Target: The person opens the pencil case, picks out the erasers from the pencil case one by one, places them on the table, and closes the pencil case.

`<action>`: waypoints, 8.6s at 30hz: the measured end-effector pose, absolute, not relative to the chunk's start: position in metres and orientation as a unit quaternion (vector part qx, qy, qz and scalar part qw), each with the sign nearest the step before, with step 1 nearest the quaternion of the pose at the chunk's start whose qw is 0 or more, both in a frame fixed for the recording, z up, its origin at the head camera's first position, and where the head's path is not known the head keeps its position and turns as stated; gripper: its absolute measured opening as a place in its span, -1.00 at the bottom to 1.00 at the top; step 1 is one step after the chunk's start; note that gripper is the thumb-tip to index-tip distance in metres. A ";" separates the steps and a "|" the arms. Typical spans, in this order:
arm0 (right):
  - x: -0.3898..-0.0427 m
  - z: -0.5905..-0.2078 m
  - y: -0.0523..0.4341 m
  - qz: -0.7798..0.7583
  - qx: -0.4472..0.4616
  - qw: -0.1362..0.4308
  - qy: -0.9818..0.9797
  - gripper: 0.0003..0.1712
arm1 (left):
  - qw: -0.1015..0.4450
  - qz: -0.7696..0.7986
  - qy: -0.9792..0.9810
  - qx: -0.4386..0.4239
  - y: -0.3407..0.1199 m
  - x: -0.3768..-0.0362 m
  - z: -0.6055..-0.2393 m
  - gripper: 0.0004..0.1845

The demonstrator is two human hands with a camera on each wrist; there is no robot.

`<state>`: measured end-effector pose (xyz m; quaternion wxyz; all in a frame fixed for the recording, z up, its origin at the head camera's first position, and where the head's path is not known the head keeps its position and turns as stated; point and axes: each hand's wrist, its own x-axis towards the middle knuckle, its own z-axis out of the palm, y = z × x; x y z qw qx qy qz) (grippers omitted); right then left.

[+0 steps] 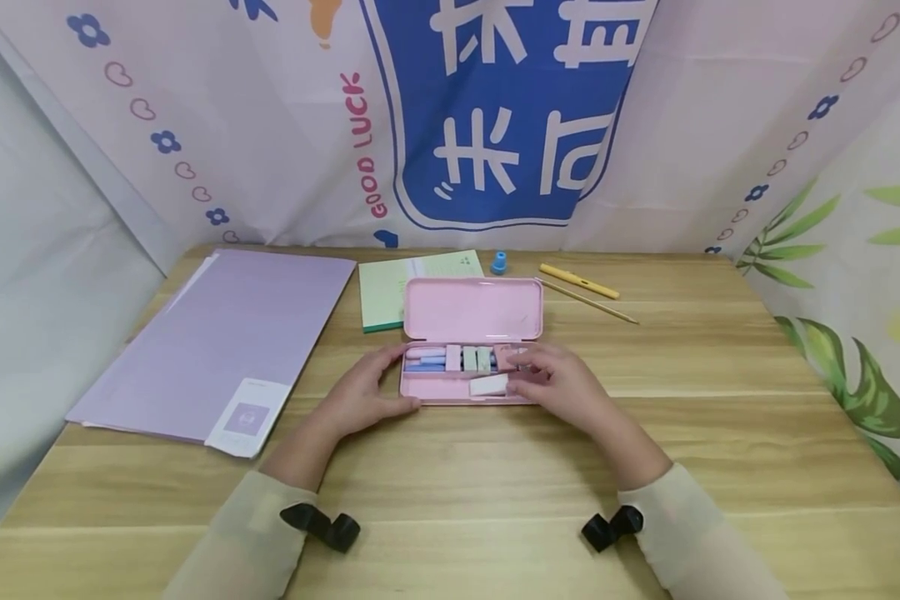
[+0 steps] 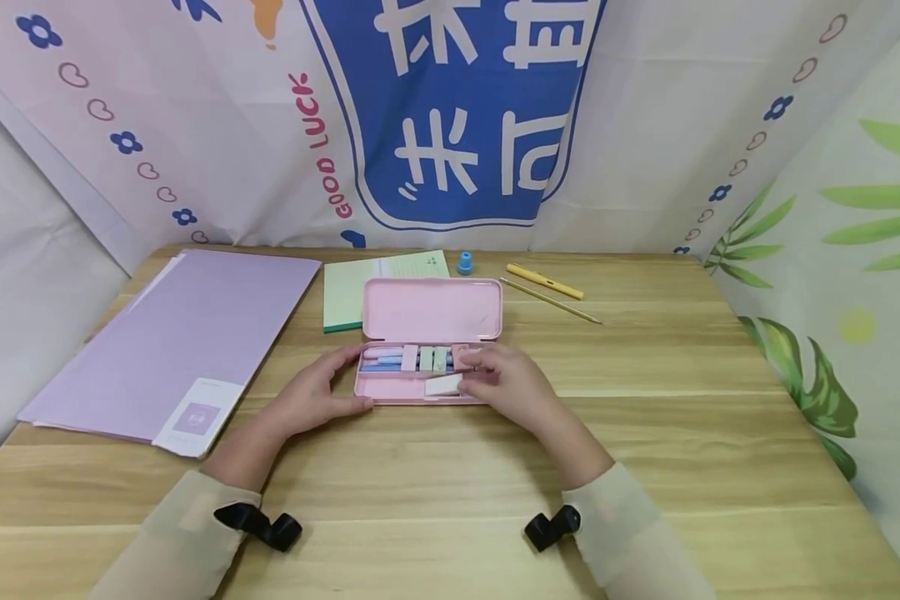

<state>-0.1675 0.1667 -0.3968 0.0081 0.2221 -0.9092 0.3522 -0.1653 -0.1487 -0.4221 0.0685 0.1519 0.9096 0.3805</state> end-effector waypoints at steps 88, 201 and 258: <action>-0.168 -0.410 0.182 0.314 0.065 0.045 -0.946 -0.58 | 0.089 0.371 0.915 0.134 -0.148 -0.165 -0.421 0.01; -0.177 -0.411 0.141 0.301 0.086 0.026 -0.949 -0.40 | 0.079 0.374 0.913 0.143 -0.147 -0.165 -0.422 -0.04; -0.130 -0.419 0.345 0.263 -0.031 0.053 -0.963 -0.59 | 0.087 0.376 0.913 0.133 -0.148 -0.162 -0.421 0.00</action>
